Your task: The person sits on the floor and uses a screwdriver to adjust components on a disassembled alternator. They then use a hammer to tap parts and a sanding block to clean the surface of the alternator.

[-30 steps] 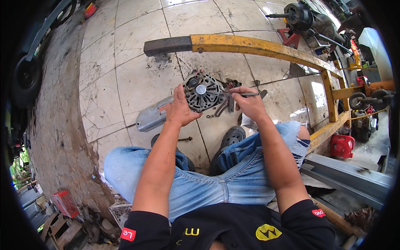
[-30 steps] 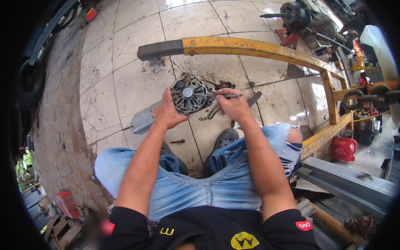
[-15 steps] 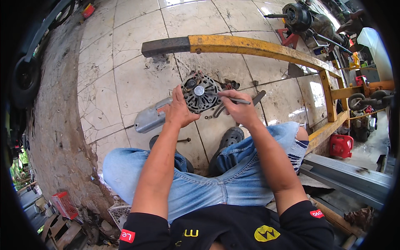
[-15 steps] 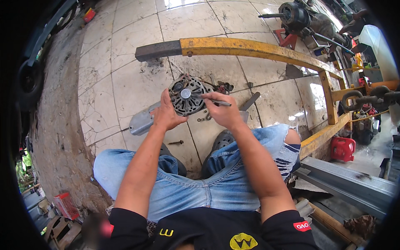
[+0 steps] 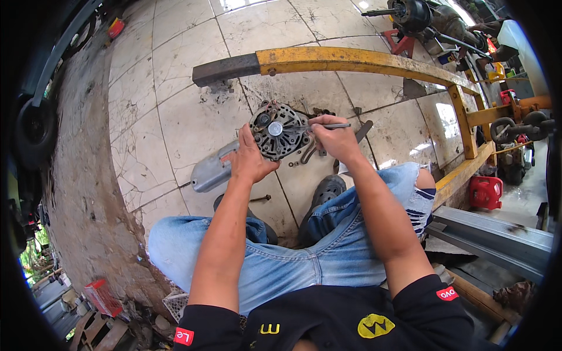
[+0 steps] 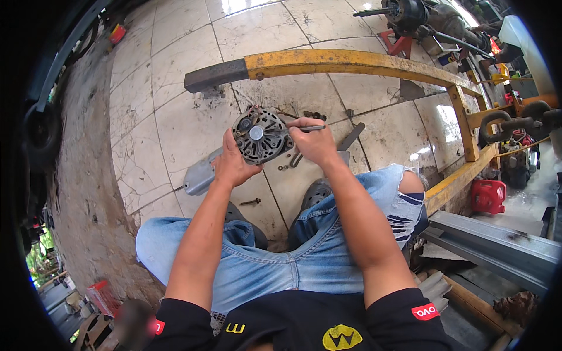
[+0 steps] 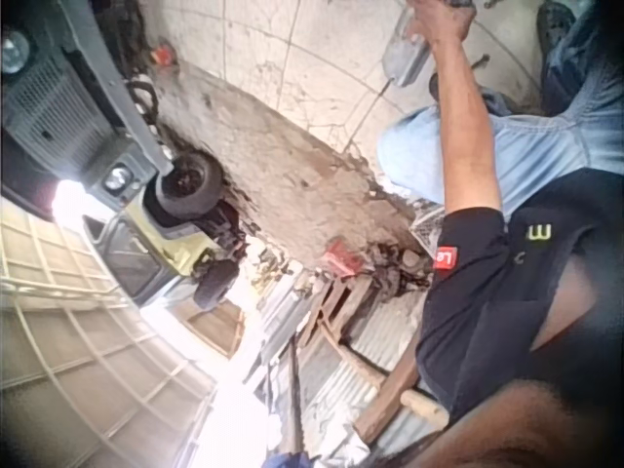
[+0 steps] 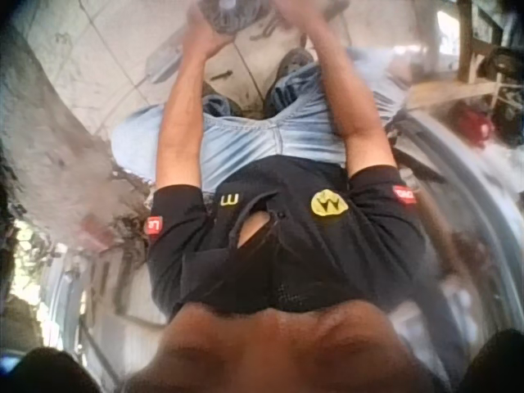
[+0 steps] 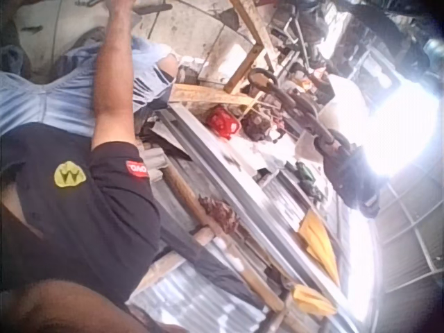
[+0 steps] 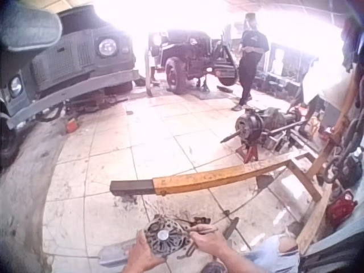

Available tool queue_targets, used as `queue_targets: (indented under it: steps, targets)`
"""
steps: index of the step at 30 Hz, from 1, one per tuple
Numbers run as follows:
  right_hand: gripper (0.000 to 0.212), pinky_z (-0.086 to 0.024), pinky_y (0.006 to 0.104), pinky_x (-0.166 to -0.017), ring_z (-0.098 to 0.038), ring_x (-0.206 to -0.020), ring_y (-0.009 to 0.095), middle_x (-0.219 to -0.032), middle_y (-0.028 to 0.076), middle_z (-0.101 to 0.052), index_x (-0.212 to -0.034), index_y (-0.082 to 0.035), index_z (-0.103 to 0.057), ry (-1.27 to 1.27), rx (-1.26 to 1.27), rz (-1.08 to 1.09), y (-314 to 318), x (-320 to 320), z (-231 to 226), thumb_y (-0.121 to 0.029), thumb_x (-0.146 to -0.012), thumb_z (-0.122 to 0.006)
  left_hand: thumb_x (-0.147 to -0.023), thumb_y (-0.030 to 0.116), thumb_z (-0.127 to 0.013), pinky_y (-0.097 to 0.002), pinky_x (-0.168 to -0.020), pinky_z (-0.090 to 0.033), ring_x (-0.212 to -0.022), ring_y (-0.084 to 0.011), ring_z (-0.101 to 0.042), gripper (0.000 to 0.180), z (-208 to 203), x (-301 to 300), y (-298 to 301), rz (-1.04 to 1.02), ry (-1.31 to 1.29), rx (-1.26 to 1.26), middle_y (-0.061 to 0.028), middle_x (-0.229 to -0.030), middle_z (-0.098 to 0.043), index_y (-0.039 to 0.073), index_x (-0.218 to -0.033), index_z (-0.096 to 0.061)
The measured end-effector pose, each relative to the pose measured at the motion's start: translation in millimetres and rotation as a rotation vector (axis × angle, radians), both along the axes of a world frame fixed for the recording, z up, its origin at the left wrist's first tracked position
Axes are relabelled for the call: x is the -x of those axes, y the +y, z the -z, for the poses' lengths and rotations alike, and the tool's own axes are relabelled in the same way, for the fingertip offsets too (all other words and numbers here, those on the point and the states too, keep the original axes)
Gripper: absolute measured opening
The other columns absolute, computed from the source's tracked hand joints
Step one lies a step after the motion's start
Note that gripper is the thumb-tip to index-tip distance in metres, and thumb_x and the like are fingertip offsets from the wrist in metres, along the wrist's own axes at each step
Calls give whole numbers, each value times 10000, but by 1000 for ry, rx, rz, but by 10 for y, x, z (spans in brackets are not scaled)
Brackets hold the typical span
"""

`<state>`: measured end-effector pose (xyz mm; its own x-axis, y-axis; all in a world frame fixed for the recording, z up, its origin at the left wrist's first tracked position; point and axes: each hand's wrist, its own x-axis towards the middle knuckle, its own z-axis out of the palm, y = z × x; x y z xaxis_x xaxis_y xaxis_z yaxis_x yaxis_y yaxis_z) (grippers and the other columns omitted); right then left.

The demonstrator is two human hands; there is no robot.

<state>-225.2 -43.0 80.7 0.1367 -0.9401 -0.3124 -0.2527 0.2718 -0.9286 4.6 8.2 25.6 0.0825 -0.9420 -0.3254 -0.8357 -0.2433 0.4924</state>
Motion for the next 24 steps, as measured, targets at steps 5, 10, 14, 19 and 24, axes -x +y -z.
queue_targets:
  steps: [5,10,14,19,24]
  targets:
    - [222,-494,257,-505,-603,-534,97,-724,36,-674,-1037,33,-723,-68,41,29,-38,86,-19,-121,-904,-633,-557,396,-900,-551,-1016,-421,-1327,-369,-472,1376,-7,4,3,14,-66,56,-174,-1548,-275,64,-1535,9]
    - [226,-499,269,-512,-611,-539,107,-714,35,-673,-1027,34,-728,-4,6,-44,34,-19,-4,-126,-898,-632,-564,380,-910,-539,-1000,-435,-1311,-378,-486,1364,-66,52,4,-6,-24,20,-178,-1527,-297,59,-1531,-1]
    - [233,-507,266,-522,-619,-540,109,-718,39,-682,-1036,8,-736,63,8,-36,-82,176,1,-109,-880,-610,-563,375,-915,-530,-1001,-442,-1306,-389,-485,1355,-36,-2,9,9,-85,76,-189,-1522,-299,54,-1527,-19]
    - [228,-511,267,-530,-622,-553,102,-768,60,-709,-1027,5,-736,-38,-7,-61,70,-79,-43,-118,-885,-608,-560,398,-910,-538,-1013,-442,-1336,-391,-453,1384,-61,6,-2,12,0,36,-200,-1545,-268,47,-1536,7]
    - [226,-503,268,-525,-621,-556,103,-760,59,-709,-1029,6,-735,72,7,-37,-41,222,24,-112,-881,-610,-570,407,-900,-547,-1024,-433,-1368,-385,-418,1379,-9,0,24,30,-49,53,-199,-1568,-238,42,-1535,15]
